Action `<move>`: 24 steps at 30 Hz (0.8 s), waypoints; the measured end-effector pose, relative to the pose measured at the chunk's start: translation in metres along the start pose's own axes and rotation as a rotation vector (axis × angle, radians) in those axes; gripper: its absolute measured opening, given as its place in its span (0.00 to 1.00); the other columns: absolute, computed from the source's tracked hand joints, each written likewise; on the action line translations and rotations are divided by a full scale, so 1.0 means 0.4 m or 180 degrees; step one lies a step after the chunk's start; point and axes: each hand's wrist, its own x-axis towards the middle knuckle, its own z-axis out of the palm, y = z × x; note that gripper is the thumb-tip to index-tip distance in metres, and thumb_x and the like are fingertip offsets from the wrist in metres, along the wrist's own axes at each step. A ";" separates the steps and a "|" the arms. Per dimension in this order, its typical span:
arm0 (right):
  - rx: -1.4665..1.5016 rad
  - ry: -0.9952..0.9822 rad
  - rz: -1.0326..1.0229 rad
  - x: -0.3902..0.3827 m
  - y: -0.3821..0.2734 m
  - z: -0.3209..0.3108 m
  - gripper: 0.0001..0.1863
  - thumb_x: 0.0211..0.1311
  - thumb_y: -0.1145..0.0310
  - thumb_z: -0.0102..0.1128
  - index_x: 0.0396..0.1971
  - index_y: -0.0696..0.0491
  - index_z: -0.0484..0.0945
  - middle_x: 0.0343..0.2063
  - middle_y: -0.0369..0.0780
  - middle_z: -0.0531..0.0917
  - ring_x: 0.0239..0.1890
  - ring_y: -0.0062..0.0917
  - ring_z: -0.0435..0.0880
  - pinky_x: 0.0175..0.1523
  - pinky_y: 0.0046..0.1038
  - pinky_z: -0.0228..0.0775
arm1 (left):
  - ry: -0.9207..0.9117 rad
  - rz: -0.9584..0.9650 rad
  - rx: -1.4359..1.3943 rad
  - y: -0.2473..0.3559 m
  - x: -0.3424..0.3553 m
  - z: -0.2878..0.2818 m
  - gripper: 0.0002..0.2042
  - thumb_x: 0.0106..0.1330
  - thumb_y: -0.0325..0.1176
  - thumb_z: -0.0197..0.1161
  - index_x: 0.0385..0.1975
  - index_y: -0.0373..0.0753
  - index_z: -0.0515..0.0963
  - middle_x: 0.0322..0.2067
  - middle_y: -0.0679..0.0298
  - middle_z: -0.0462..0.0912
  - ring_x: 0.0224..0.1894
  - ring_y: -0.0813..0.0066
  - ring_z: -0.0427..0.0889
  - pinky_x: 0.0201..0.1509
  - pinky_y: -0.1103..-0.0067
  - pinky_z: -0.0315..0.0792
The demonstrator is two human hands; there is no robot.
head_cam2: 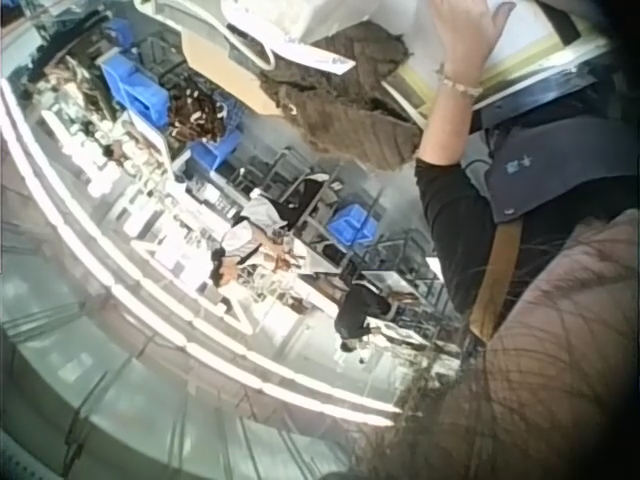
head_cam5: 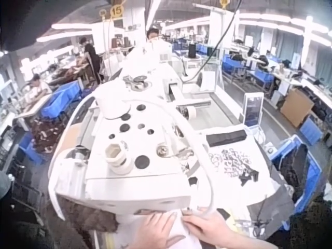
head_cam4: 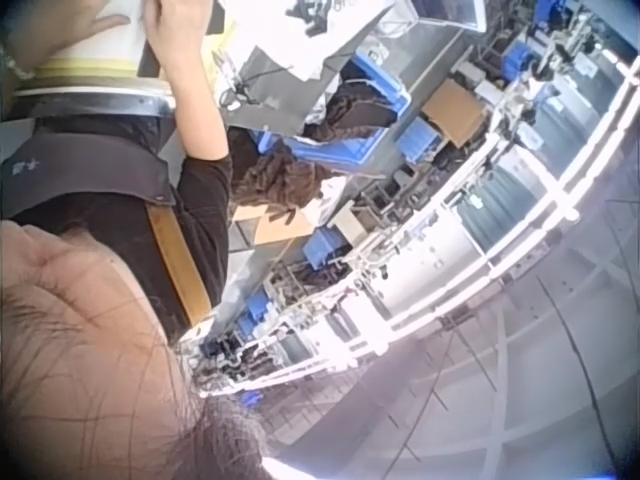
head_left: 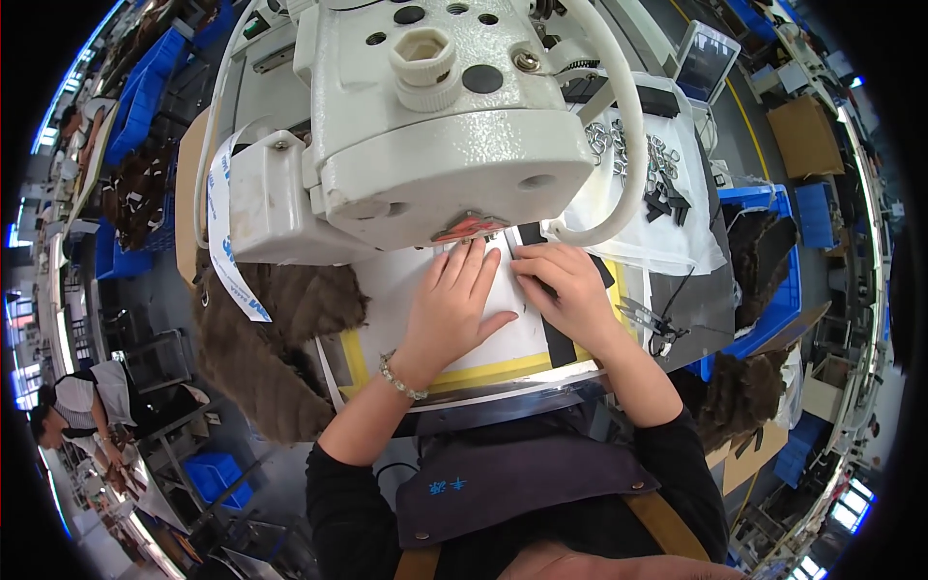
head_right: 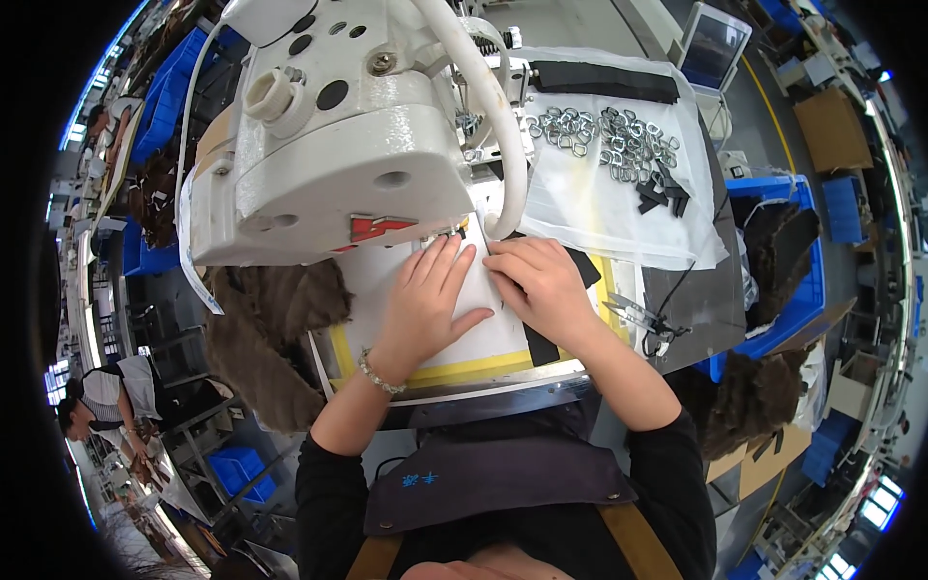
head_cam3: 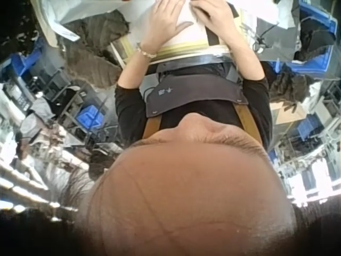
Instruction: Sewing faux fur strips and attaching metal d-rings using an industrial sewing machine.
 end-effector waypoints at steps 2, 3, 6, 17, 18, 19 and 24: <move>0.0008 0.0020 -0.0016 0.001 0.000 0.000 0.11 0.49 0.77 0.66 0.34 0.53 0.80 0.38 0.38 0.83 0.39 0.31 0.81 0.46 0.31 0.69 | -0.0043 -0.0022 0.0000 -0.004 0.002 0.001 0.35 0.55 0.54 0.63 0.56 0.31 0.70 0.56 0.49 0.72 0.59 0.56 0.69 0.64 0.65 0.60; 0.0000 0.0015 -0.0014 0.001 -0.001 0.000 0.11 0.49 0.77 0.66 0.34 0.53 0.80 0.38 0.38 0.83 0.40 0.31 0.81 0.46 0.31 0.69 | -0.0060 -0.0040 -0.0002 -0.005 0.003 0.001 0.36 0.55 0.54 0.63 0.56 0.31 0.70 0.56 0.49 0.72 0.59 0.56 0.69 0.64 0.65 0.60; -0.0014 0.0010 -0.0015 0.000 0.001 0.001 0.10 0.49 0.77 0.66 0.34 0.53 0.80 0.38 0.38 0.83 0.40 0.31 0.81 0.46 0.31 0.70 | -0.0079 -0.0051 -0.0027 -0.006 0.004 -0.004 0.36 0.55 0.54 0.63 0.56 0.31 0.70 0.56 0.49 0.71 0.59 0.56 0.68 0.64 0.65 0.60; -0.0023 -0.0014 0.0000 0.000 -0.003 0.002 0.10 0.49 0.77 0.66 0.34 0.54 0.80 0.37 0.39 0.83 0.40 0.31 0.81 0.48 0.31 0.69 | -0.0057 -0.0044 -0.0028 -0.002 0.002 -0.009 0.36 0.55 0.55 0.63 0.55 0.31 0.70 0.56 0.49 0.71 0.60 0.57 0.68 0.64 0.65 0.61; -0.0038 -0.0011 -0.0025 0.001 -0.003 0.002 0.10 0.49 0.77 0.66 0.33 0.54 0.80 0.37 0.38 0.83 0.40 0.31 0.81 0.47 0.31 0.69 | -0.0051 -0.0029 -0.0012 -0.001 0.001 -0.008 0.36 0.55 0.55 0.63 0.55 0.31 0.70 0.56 0.49 0.71 0.60 0.57 0.68 0.65 0.65 0.60; -0.0055 -0.0005 -0.0050 0.001 -0.003 0.001 0.09 0.49 0.77 0.65 0.33 0.54 0.79 0.36 0.38 0.83 0.40 0.31 0.81 0.46 0.30 0.69 | -0.0043 -0.0011 0.0004 -0.001 0.001 -0.009 0.36 0.55 0.55 0.63 0.55 0.31 0.69 0.56 0.49 0.71 0.61 0.57 0.68 0.65 0.65 0.60; -0.0025 -0.0031 -0.0002 0.002 -0.005 -0.001 0.10 0.49 0.77 0.66 0.33 0.54 0.80 0.37 0.38 0.83 0.40 0.31 0.81 0.47 0.31 0.69 | -0.0036 -0.0016 -0.0008 -0.003 0.001 -0.008 0.36 0.55 0.55 0.63 0.55 0.30 0.70 0.56 0.48 0.71 0.61 0.56 0.68 0.65 0.64 0.60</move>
